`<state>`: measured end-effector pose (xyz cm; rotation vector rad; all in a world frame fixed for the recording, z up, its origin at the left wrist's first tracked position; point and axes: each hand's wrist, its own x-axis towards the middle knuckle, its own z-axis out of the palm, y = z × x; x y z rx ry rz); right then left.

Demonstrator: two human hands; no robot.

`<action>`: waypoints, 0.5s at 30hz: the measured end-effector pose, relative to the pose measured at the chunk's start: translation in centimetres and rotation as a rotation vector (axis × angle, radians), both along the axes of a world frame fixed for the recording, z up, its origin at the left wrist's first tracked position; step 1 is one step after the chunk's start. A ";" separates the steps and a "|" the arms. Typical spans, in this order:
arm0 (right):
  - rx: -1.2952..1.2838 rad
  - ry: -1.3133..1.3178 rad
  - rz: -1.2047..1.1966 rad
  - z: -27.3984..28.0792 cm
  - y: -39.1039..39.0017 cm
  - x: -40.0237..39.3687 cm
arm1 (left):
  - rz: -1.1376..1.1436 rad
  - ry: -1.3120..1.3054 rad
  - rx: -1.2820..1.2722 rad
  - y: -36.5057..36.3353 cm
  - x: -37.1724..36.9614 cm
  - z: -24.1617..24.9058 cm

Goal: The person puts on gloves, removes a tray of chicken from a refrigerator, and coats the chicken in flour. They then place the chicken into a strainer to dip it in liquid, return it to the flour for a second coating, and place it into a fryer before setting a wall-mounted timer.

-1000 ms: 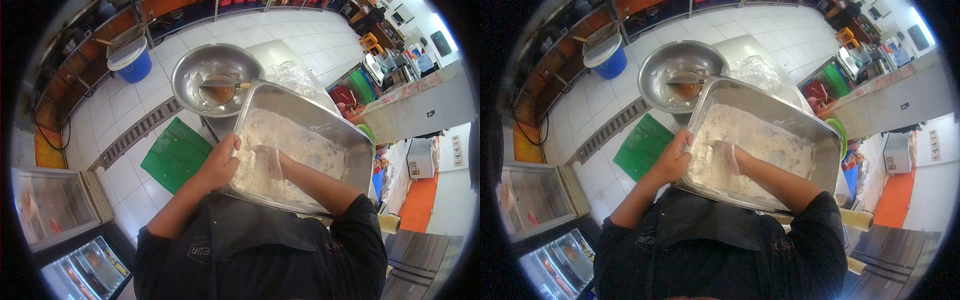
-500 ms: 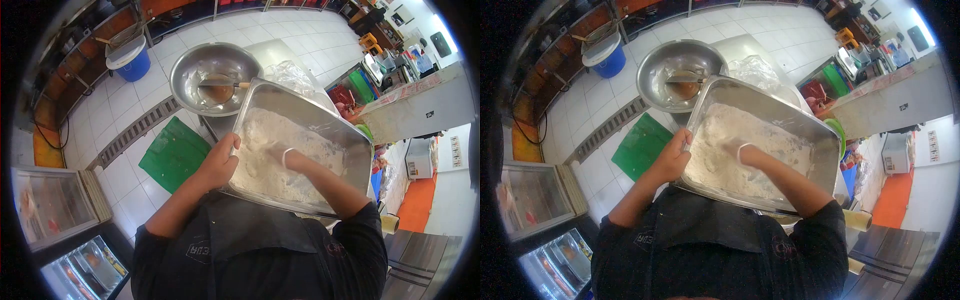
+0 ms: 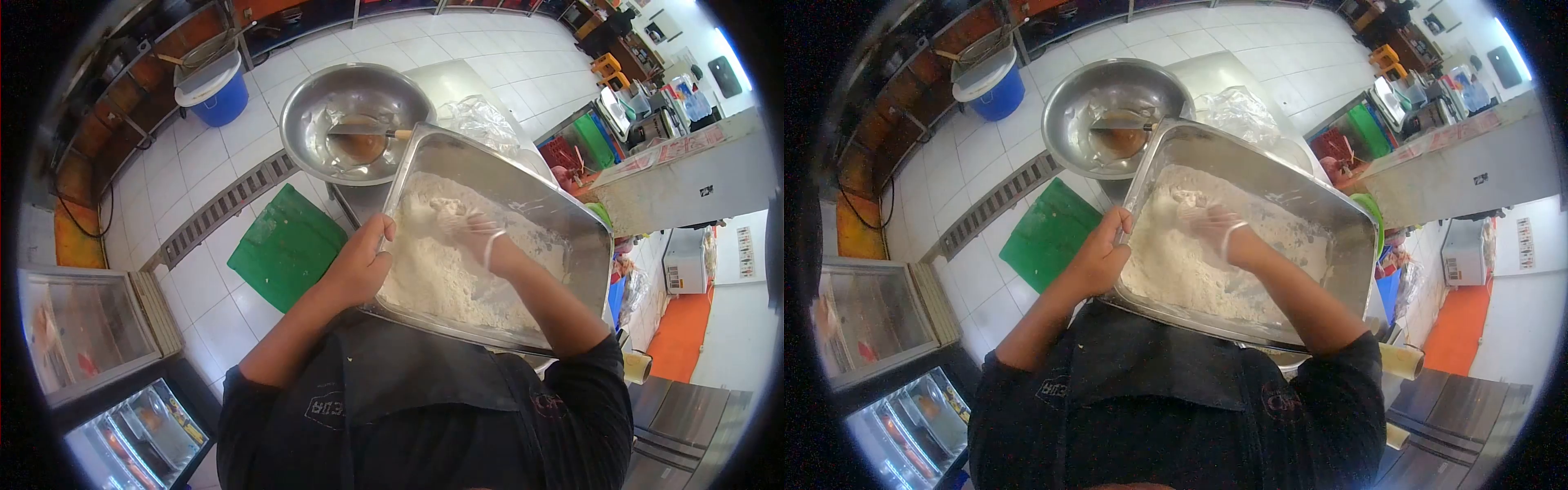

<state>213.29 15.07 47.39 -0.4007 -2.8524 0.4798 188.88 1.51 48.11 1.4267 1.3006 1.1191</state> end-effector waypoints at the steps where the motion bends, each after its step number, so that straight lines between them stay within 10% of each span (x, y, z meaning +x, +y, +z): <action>1: -0.077 0.000 -0.020 -0.4 0.4 0.8 | 0.001 0.000 0.009 0.1 0.0 0.1; 6: -0.754 -0.844 -0.619 5.3 -1.8 -3.4 | -0.005 -0.006 0.042 0.1 0.1 0.1; 10: -0.439 -0.807 0.145 0.6 -6.1 -4.6 | 0.002 0.006 0.031 0.2 0.5 0.3; 15: -0.845 -0.668 -0.210 -1.9 -7.2 -3.8 | 0.005 0.006 0.030 0.3 0.5 -0.1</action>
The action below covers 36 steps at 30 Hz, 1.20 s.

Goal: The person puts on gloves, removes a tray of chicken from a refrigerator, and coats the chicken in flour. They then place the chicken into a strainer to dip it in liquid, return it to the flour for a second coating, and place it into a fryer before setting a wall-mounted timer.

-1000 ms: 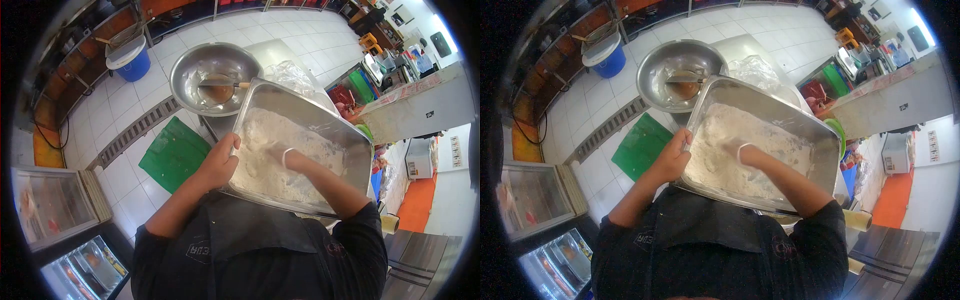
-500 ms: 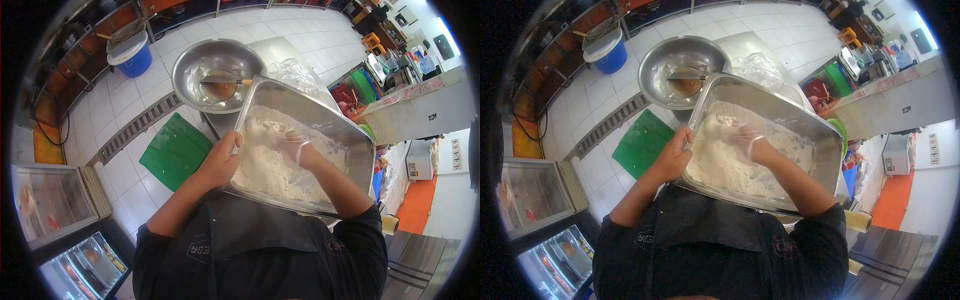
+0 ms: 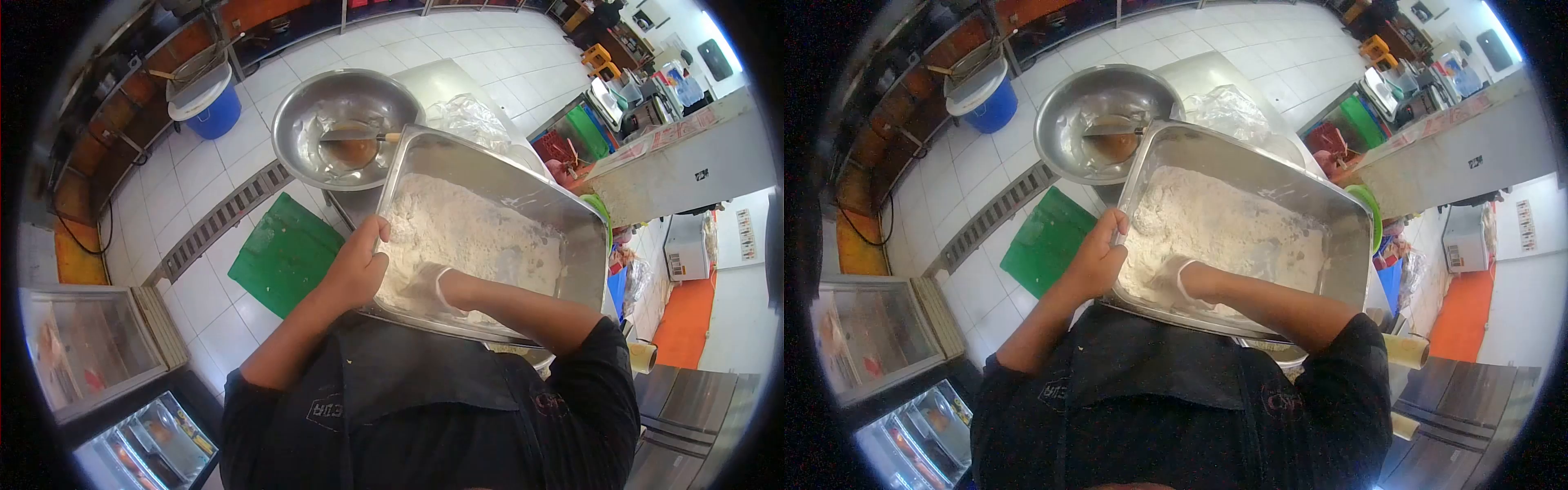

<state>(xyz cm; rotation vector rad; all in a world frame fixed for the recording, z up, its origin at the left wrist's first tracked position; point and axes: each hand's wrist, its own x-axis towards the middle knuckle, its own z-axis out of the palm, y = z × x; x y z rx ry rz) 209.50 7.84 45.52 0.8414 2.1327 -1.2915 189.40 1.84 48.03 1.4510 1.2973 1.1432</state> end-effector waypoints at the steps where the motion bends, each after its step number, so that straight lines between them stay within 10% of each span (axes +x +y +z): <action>1: -0.121 0.074 -0.230 -0.7 0.2 0.7 | 0.000 0.008 -0.008 -0.1 -0.1 0.3; 3: -0.194 0.107 -0.625 -2.5 1.1 0.5 | 0.001 -0.004 -0.027 -0.1 -0.3 0.4; 5: 0.154 0.171 -0.448 -2.6 2.7 0.9 | -0.001 -0.045 -0.049 -0.1 -0.3 0.3; 7: 0.876 0.248 0.335 1.6 5.5 1.4 | 0.018 -0.033 -0.019 -0.1 -0.2 -0.1; 9: 0.599 -0.007 -0.076 5.2 7.3 -1.5 | 0.020 -0.015 -0.008 -0.1 -0.1 -0.2; 12: 0.489 0.512 -0.299 -2.0 11.4 1.0 | 0.005 -0.006 -0.012 0.1 0.0 0.0; 17: -0.506 0.316 -1.068 -1.1 9.7 -1.3 | -0.006 -0.029 -0.077 0.0 -0.2 0.8; 21: -0.648 0.205 -0.794 -2.0 6.5 -0.3 | 0.005 -0.031 -0.059 0.0 -0.2 0.5; 27: -0.772 0.260 -1.180 -0.3 3.9 0.1 | 0.008 -0.022 -0.029 0.0 -0.5 0.2; 31: 0.215 0.468 -0.323 -3.2 6.2 3.5 | 0.006 -0.022 -0.010 -0.1 -0.4 -0.4; 36: 0.680 0.189 0.117 1.3 9.1 6.3 | -0.012 -0.035 -0.069 0.1 -0.5 0.5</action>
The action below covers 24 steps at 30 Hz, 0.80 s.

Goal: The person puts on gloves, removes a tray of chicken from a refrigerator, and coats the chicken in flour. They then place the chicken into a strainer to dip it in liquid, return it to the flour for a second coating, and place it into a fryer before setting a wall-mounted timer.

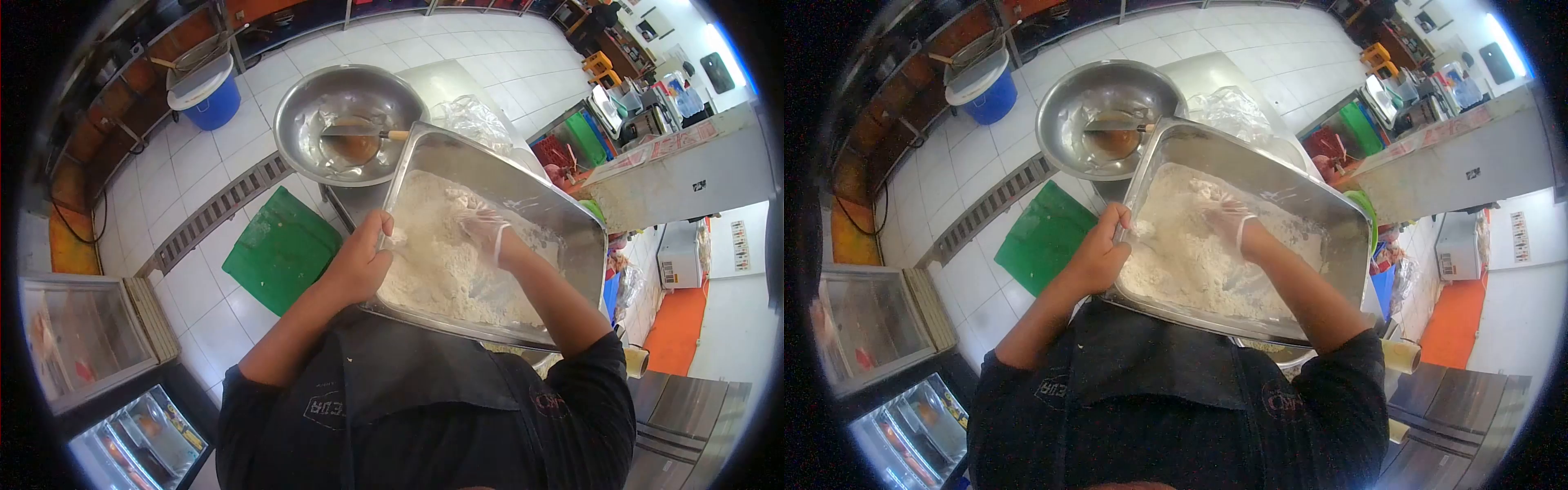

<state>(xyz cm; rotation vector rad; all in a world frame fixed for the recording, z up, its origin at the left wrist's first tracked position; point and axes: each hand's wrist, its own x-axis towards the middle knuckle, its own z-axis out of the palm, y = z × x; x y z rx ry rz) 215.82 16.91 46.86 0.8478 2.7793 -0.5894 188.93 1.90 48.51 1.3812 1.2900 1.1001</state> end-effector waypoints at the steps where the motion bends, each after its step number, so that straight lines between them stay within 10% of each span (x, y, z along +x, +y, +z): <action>1: -0.218 -0.036 -0.315 -0.3 -0.1 -0.3 | 0.003 -0.003 0.025 0.0 0.1 -0.1; 3: -0.654 -0.101 -0.941 -1.9 -0.2 -1.1 | 0.006 0.001 0.050 0.0 0.3 -0.2; 6: -0.157 -0.075 0.268 -4.4 -2.3 -0.1 | 0.007 0.015 0.013 0.1 0.3 0.0; 9: -0.659 0.094 -0.094 -3.5 -5.6 -2.2 | 0.012 0.023 -0.005 0.1 0.5 0.2; 12: -1.606 0.220 -0.962 -1.9 -6.8 -4.8 | 0.027 0.036 0.097 0.2 0.7 -0.3; 21: -0.598 0.001 -0.060 -0.6 -7.2 -6.4 | 0.016 0.023 0.054 0.1 0.3 -0.4; 24: -0.723 -0.123 -0.580 2.1 -5.3 -7.0 | 0.009 0.022 0.044 0.0 0.2 -0.5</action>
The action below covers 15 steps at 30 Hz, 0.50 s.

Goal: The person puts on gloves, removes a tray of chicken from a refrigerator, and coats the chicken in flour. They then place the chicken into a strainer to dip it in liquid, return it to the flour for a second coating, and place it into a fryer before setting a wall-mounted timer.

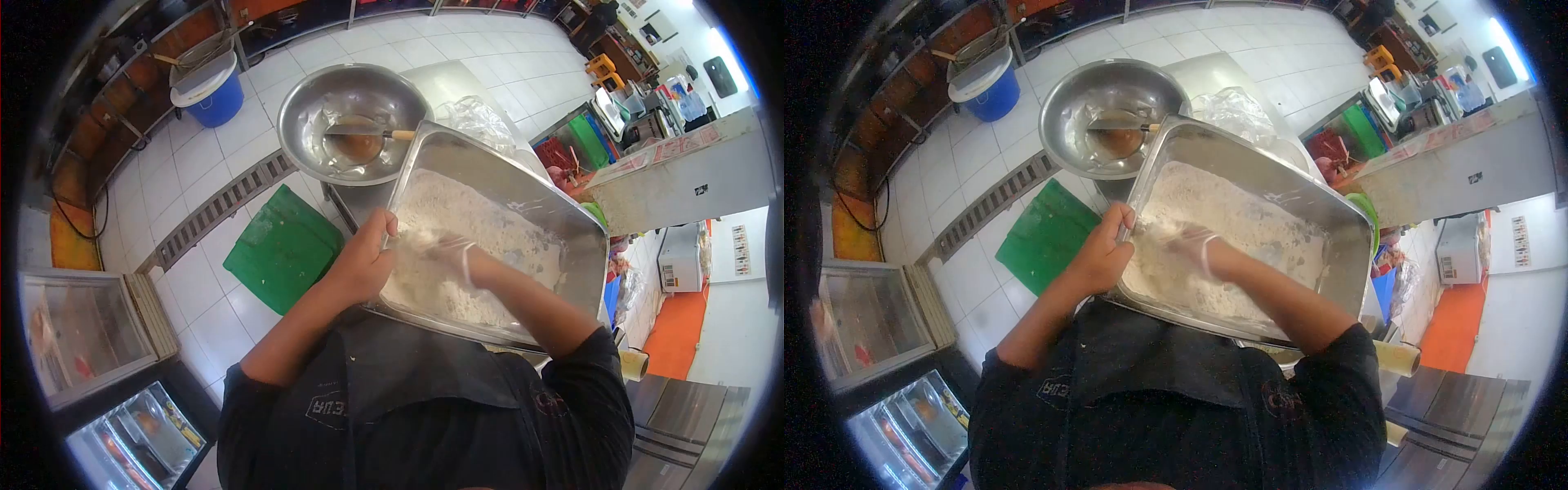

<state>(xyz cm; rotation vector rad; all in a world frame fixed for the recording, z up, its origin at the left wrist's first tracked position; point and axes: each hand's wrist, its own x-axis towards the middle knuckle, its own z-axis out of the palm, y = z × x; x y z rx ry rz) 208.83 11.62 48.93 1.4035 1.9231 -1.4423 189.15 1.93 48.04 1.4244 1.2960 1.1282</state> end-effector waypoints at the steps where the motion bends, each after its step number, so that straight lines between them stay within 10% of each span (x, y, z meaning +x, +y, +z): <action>1: 0.213 0.128 0.292 -0.7 1.3 1.7 | -0.001 -0.003 -0.009 -0.1 -0.1 0.1; 3: 0.637 0.390 0.875 -2.8 3.7 6.6 | -0.003 -0.004 -0.046 -0.2 -0.2 0.3; 15: -0.321 -0.034 -0.249 -0.4 -3.6 -1.0 | -0.013 0.009 0.033 0.5 0.4 0.6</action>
